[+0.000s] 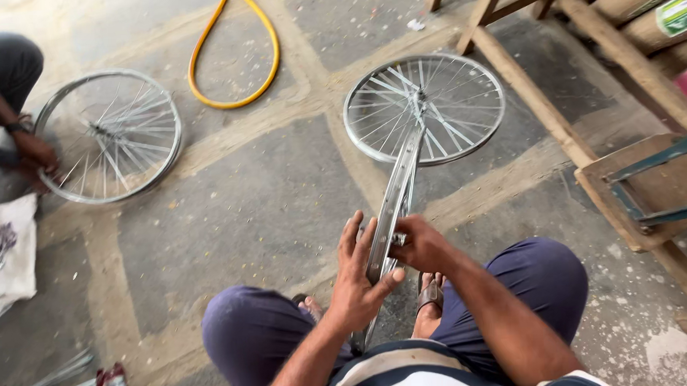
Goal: The person sits on the floor and repeatedly inserts and tightens small metal fasteners into a bicycle wheel rim using their hands. They rotate the wheel to access different sections and continue the process across the rim.
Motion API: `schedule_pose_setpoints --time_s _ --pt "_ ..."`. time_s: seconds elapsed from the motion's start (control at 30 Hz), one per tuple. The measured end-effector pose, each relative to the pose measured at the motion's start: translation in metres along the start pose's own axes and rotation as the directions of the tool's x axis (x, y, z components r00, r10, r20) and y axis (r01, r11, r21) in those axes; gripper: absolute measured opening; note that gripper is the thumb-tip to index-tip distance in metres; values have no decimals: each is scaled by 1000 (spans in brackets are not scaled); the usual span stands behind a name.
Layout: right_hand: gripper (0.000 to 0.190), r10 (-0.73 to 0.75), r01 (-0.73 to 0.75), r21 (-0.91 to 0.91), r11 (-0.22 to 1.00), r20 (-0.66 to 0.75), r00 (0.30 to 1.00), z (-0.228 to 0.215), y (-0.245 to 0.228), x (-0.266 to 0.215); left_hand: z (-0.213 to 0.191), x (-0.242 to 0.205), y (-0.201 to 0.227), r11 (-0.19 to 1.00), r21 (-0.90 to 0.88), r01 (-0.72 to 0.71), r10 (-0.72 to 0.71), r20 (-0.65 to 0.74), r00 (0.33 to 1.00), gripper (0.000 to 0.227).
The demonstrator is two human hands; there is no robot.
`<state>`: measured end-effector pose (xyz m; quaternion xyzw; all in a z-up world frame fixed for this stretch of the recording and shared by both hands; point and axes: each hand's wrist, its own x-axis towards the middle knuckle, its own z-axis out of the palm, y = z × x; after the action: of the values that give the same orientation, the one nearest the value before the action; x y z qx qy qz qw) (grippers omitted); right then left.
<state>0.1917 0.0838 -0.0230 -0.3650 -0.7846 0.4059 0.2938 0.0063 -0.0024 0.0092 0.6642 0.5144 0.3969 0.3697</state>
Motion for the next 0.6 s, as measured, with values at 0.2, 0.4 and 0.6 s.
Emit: schedule_pose_setpoints --time_s 0.2,0.4,0.6 --pt "31 -326 248 -237 939 -393 860 39 25 7 6 0 -3 998 56 11 -12 18 1000 91" --pt "32 -19 94 545 833 -140 990 57 66 -8 -3 1 1 1000 -15 17 -17 -14 1000 91" --pt "40 74 -425 774 469 445 893 -3 103 -9 -1 -7 3 998 -65 -27 26 -20 999 89"
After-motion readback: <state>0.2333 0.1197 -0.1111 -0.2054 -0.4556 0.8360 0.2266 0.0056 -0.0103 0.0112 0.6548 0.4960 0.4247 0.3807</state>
